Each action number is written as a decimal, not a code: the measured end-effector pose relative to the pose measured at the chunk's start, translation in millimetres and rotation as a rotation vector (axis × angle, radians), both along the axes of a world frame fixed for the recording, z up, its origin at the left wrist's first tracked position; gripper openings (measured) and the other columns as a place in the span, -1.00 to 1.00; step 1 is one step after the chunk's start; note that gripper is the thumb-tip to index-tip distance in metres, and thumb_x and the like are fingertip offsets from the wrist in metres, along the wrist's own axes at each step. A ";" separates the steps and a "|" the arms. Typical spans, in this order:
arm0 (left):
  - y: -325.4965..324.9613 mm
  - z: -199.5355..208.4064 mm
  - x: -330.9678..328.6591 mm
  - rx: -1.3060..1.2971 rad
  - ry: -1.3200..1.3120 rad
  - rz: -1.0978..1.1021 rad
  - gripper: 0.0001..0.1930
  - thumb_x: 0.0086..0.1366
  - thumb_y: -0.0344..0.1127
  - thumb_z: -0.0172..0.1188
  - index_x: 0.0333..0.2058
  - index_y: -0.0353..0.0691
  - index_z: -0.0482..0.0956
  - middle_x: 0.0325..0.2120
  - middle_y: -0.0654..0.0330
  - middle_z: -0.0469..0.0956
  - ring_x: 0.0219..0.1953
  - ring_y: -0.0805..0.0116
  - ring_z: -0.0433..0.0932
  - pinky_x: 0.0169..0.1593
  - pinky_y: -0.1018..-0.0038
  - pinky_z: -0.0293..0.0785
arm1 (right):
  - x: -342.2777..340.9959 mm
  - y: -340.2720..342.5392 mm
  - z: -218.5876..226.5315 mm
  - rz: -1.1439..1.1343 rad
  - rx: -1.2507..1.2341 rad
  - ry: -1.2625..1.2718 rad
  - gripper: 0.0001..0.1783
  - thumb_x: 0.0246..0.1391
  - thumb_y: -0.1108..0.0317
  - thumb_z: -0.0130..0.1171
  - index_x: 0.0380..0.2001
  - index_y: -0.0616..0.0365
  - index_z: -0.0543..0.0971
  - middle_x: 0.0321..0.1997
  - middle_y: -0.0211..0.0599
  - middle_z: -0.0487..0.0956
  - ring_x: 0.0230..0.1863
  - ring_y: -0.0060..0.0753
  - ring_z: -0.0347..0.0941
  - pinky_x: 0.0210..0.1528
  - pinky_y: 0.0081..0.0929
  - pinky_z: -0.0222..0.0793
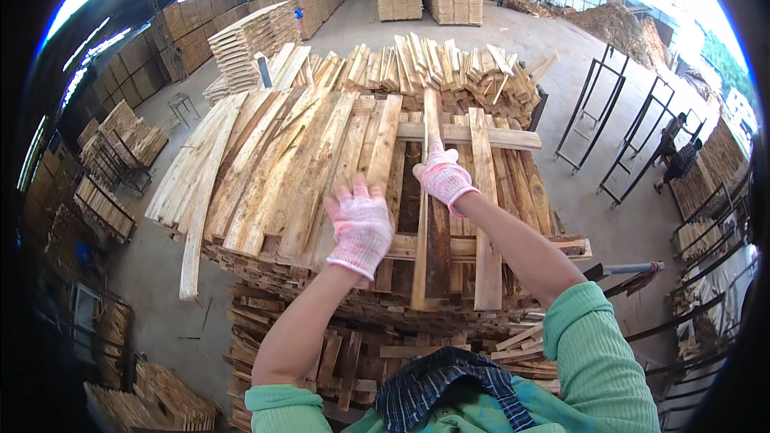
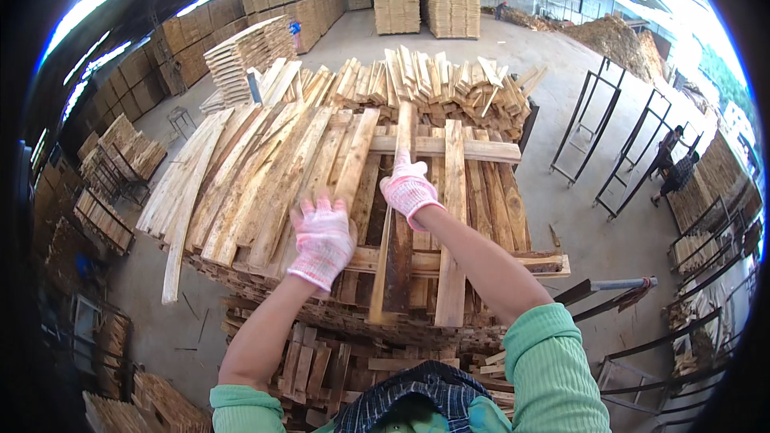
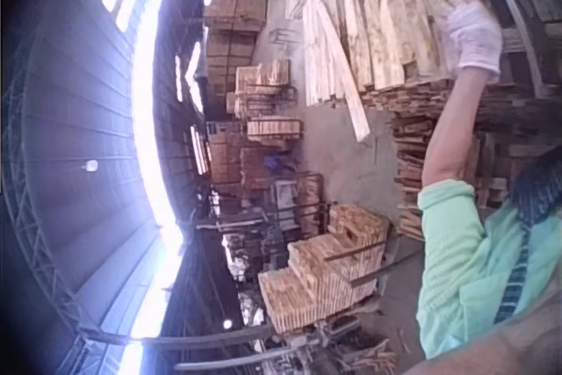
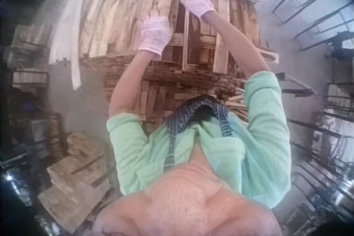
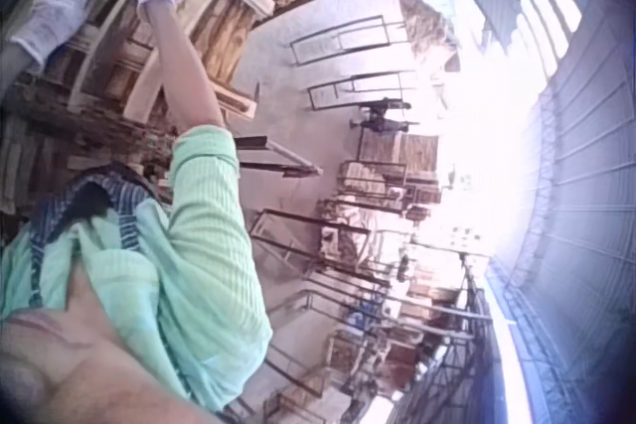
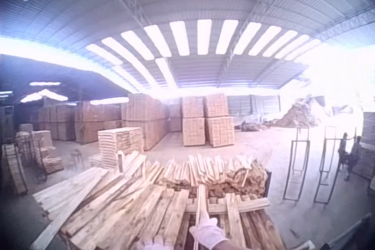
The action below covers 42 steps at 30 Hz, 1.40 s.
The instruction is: The person organizes and stacks wooden planks by hand onto a large pile, occasionally fetching more planks from a nearby area.
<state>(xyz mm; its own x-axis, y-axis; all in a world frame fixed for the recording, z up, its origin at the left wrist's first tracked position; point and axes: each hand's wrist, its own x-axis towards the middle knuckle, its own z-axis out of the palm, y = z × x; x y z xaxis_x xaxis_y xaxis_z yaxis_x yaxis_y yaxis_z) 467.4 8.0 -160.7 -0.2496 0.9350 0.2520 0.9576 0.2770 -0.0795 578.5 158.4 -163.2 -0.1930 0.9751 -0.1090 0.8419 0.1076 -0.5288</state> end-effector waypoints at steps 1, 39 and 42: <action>1.4 -14.1 -8.5 0.038 0.067 -0.004 -0.39 0.35 -0.10 0.09 0.32 -0.22 0.31 0.35 -0.17 0.24 0.42 -0.27 0.14 0.39 -0.24 0.05 | 7.8 2.1 -7.1 0.057 0.023 0.028 -0.11 0.18 0.09 0.12 0.49 0.05 0.02 0.25 0.41 0.26 0.14 0.25 0.47 0.18 -0.02 0.41; -98.5 -31.5 -8.8 0.490 -0.155 -0.585 -0.60 0.25 0.04 0.23 -0.16 -0.16 0.51 -0.14 0.08 0.54 0.02 -0.05 0.54 0.17 -0.01 0.41 | -23.4 32.0 -24.8 0.542 0.451 -0.611 -0.34 0.35 -0.07 0.03 0.25 0.28 0.36 -0.07 0.18 0.51 -0.29 -0.18 0.51 -0.14 -0.19 0.49; -99.1 -36.8 -10.7 0.484 -0.191 -0.562 -0.60 0.24 0.03 0.23 -0.14 -0.17 0.51 -0.14 0.08 0.54 0.02 -0.05 0.54 0.16 -0.04 0.39 | -40.1 51.4 -47.6 0.640 0.269 -0.366 -0.32 0.34 -0.03 0.04 0.29 0.30 0.31 0.05 0.11 0.50 -0.05 -0.13 0.44 0.09 -0.20 0.38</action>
<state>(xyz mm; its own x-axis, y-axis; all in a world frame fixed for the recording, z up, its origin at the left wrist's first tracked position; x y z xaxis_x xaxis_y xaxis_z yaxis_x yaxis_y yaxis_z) 456.7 -91.1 -197.5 0.1503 0.7303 0.6664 0.9497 -0.2939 0.1079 538.4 209.9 -210.8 -0.7236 0.6884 -0.0500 0.6888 0.7155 -0.1162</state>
